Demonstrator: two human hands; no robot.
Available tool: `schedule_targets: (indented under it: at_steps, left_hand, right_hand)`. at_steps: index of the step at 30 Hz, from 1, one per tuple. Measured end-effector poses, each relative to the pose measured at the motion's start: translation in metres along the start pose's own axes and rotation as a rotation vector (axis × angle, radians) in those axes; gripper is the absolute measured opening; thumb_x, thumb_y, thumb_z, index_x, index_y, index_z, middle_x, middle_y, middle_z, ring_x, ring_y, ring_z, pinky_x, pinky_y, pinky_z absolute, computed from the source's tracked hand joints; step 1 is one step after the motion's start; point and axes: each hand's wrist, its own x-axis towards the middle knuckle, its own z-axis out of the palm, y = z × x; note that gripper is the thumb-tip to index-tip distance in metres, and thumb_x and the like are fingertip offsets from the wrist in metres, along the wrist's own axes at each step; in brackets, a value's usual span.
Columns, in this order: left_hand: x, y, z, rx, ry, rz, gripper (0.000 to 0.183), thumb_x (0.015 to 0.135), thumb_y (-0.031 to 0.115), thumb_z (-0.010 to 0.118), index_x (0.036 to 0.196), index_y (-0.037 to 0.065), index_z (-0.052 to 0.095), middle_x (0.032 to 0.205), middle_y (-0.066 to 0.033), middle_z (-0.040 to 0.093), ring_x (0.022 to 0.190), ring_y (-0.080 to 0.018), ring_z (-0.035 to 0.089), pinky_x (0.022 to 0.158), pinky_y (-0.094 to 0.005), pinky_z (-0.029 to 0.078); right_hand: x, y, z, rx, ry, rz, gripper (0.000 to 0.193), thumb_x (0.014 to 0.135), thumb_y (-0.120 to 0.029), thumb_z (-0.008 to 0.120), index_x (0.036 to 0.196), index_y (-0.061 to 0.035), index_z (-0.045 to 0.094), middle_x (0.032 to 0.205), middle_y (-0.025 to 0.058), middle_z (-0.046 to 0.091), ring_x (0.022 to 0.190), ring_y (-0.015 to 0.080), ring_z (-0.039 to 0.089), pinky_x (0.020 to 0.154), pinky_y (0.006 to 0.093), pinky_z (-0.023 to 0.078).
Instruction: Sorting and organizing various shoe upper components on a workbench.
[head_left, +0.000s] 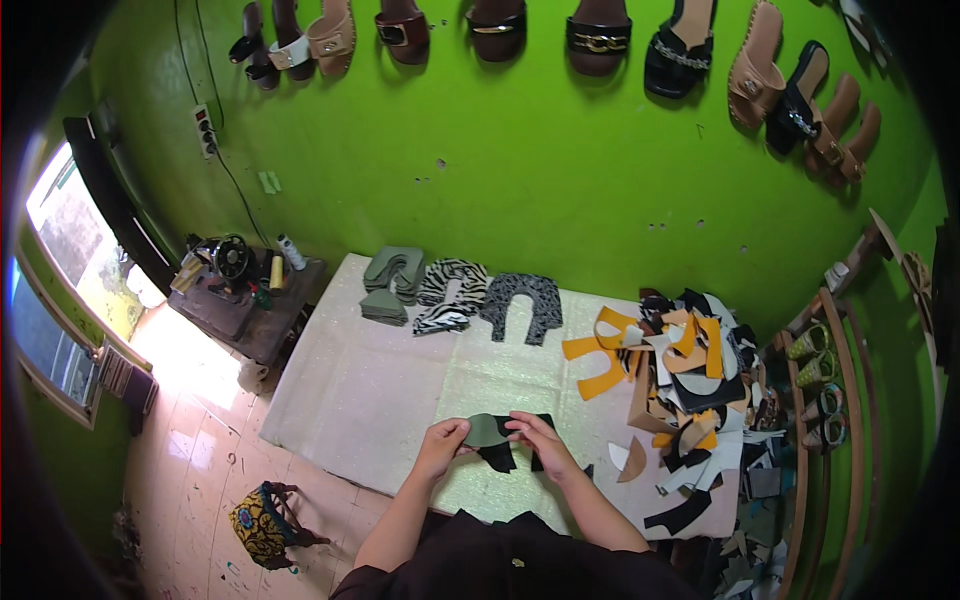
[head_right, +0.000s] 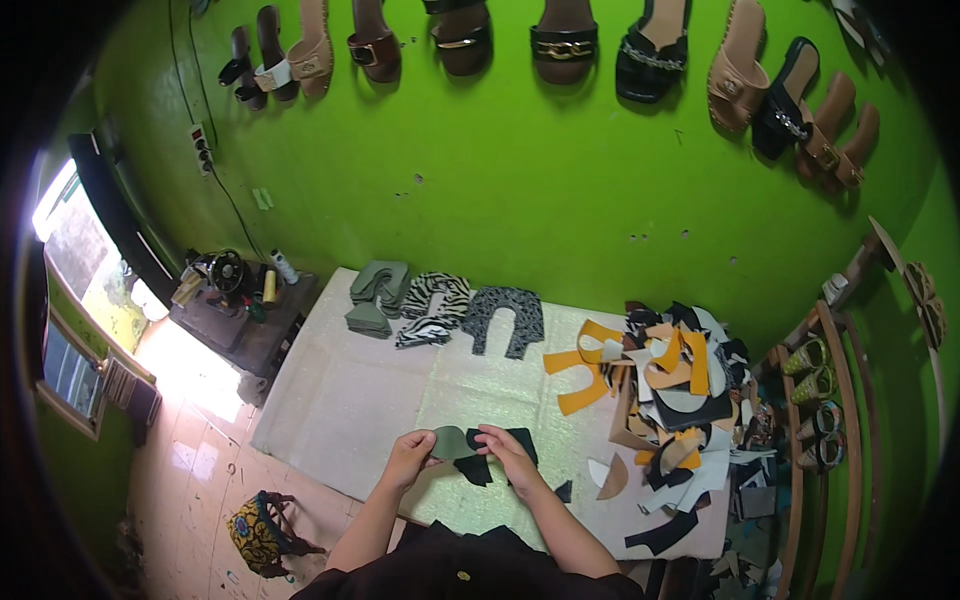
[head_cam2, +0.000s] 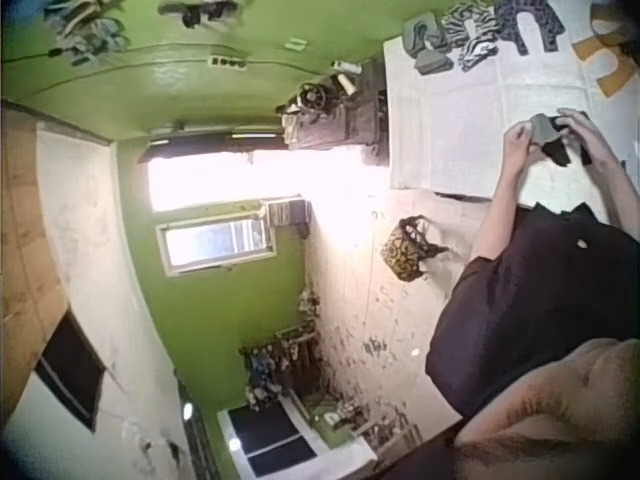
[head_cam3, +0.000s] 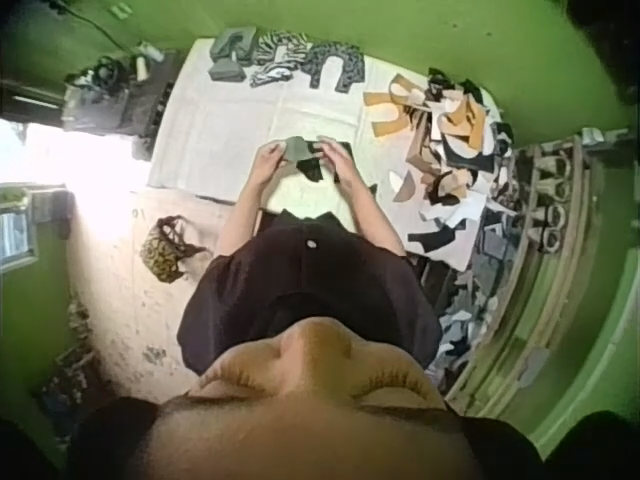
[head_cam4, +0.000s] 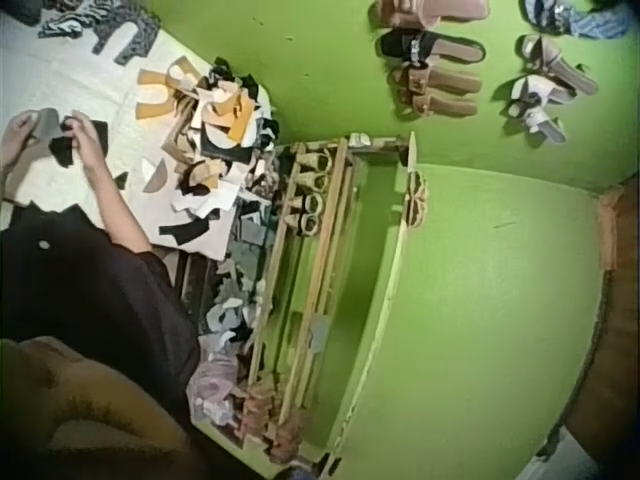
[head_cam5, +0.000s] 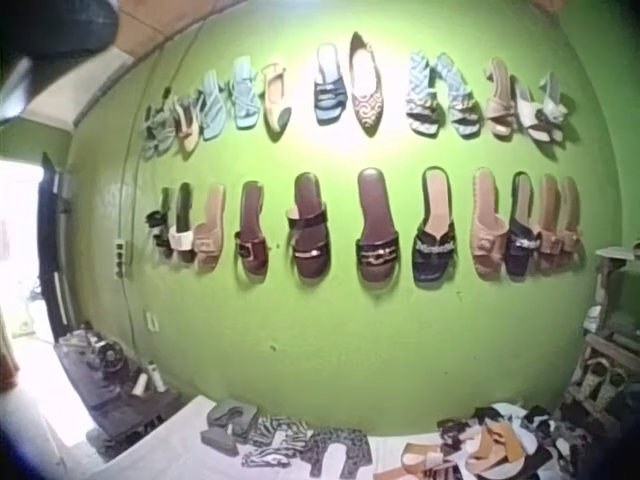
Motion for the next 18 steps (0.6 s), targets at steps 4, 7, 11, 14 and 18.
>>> schedule_targets:
  at_steps: [4, 7, 11, 14, 18]
  left_hand:
    - [0.011, 0.014, -0.036, 0.031, 0.03, 0.021, 0.028, 0.091, 0.026, 0.054, 0.1, 0.001, 0.061, 0.079, -0.0035, 0.062, 0.064, -0.0092, 0.059, 0.059, -0.0197, 0.047]
    - [0.029, 0.033, -0.068, 0.014, 0.056, 0.052, 0.029, 0.09, 0.028, 0.056, 0.1, 0.002, 0.062, 0.077, -0.0019, 0.061, 0.061, -0.0085, 0.056, 0.057, -0.0199, 0.047]
    - [0.064, 0.073, -0.115, 0.17, 0.194, 0.016, 0.03, 0.089, 0.032, 0.058, 0.083, 0.002, 0.062, 0.067, -0.0005, 0.058, 0.054, -0.0065, 0.051, 0.05, -0.0207, 0.046]
    - [0.1, 0.096, -0.156, 0.516, 0.283, 0.066, 0.047, 0.084, 0.04, 0.063, 0.053, 0.005, 0.053, 0.046, 0.0004, 0.045, 0.042, -0.0062, 0.042, 0.043, -0.0235, 0.035]
    - [0.16, 0.11, -0.214, 0.831, 0.422, 0.234, 0.05, 0.084, 0.043, 0.061, 0.055, 0.002, 0.053, 0.048, -0.0062, 0.048, 0.043, -0.0147, 0.045, 0.046, -0.0302, 0.038]
  right_hand:
    - [0.038, 0.008, 0.028, -0.037, -0.283, 0.073, 0.034, 0.091, -0.028, 0.052, 0.116, -0.0039, 0.052, 0.1, 0.002, 0.058, 0.088, 0.0092, 0.055, 0.081, 0.0229, 0.04]
    - [0.074, 0.01, 0.05, -0.111, -0.31, 0.045, 0.02, 0.089, -0.023, 0.055, 0.089, -0.003, 0.059, 0.083, -0.0008, 0.058, 0.078, 0.0084, 0.055, 0.074, 0.0225, 0.042]
    - [0.131, -0.002, 0.08, -0.294, -0.21, 0.055, 0.024, 0.087, -0.024, 0.058, 0.077, -0.0022, 0.062, 0.074, 0.0012, 0.058, 0.072, 0.0085, 0.052, 0.069, 0.023, 0.041]
    - [0.189, 0.006, 0.101, -0.783, 0.195, -0.231, 0.029, 0.08, -0.036, 0.062, 0.073, -0.0086, 0.068, 0.083, 0.0103, 0.061, 0.078, 0.0223, 0.056, 0.071, 0.0344, 0.04]
    - [0.247, -0.004, 0.144, -0.895, 0.292, -0.098, 0.028, 0.08, -0.041, 0.058, 0.074, -0.0165, 0.07, 0.097, 0.0053, 0.06, 0.102, 0.0291, 0.046, 0.08, 0.0495, 0.032]
